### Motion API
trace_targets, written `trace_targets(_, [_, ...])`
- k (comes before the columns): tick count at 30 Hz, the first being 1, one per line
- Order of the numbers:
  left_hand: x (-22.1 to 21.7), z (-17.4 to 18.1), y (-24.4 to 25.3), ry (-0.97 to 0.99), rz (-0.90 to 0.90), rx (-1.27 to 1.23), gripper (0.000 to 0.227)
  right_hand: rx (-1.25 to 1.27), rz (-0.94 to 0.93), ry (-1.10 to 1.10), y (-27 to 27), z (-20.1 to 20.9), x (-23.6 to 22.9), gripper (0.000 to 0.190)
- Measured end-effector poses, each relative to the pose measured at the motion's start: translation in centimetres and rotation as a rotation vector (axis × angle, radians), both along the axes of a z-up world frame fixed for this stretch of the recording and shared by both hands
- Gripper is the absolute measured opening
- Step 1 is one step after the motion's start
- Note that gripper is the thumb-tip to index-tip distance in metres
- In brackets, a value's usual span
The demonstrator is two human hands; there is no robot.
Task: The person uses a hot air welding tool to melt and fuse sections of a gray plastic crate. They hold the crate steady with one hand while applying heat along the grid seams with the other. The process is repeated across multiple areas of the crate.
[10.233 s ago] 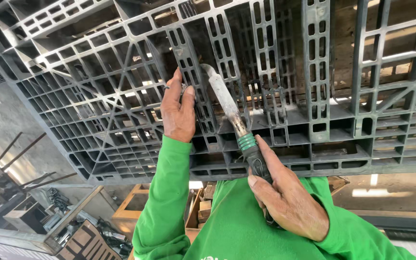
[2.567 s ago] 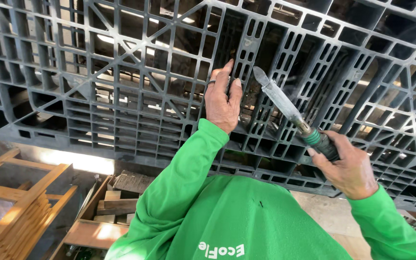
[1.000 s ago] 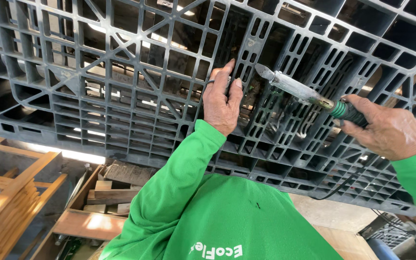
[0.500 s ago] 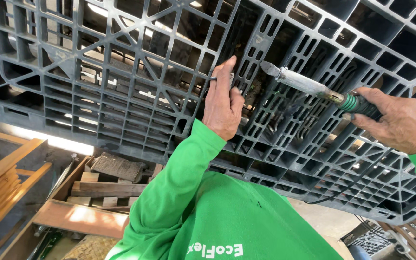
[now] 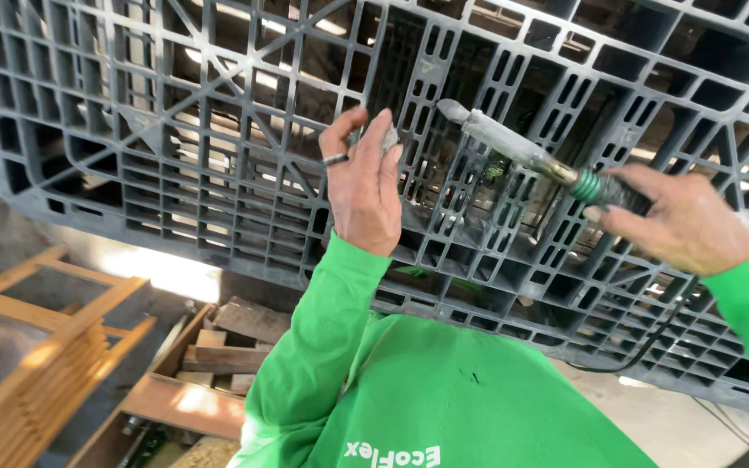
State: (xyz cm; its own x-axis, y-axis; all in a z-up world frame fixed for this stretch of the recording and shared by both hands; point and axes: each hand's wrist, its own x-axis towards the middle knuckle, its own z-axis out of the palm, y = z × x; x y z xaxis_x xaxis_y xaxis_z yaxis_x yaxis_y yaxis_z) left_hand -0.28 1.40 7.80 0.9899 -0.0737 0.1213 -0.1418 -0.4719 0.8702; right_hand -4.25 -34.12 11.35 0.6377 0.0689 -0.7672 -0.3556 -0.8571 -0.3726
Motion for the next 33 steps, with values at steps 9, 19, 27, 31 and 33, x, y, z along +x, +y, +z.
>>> trace_targets(9, [4.8,-1.2,-2.9,-0.178,-0.301,0.316,0.029,0.537,-0.949,-0.067,1.9,-0.4,-14.6,0.042])
trace_targets(19, [11.2,2.7,-4.6,-0.162,-0.632,0.327,0.015,0.716,-1.071,-0.025,6.1,-1.4,-20.0,0.061])
trace_targets(27, [11.2,2.3,-8.3,-0.369,-1.225,1.194,0.009,0.781,-1.121,-0.111,9.0,-1.0,-20.6,0.069])
trace_targets(31, [13.7,1.7,-9.1,-0.261,-1.411,1.152,0.013,0.683,-0.978,-0.254,9.3,-0.4,-20.9,0.059])
trace_targets(33, [16.3,2.5,-7.9,-0.143,-1.365,0.896,0.013,0.490,-0.977,-0.125,9.2,0.0,-20.9,0.059])
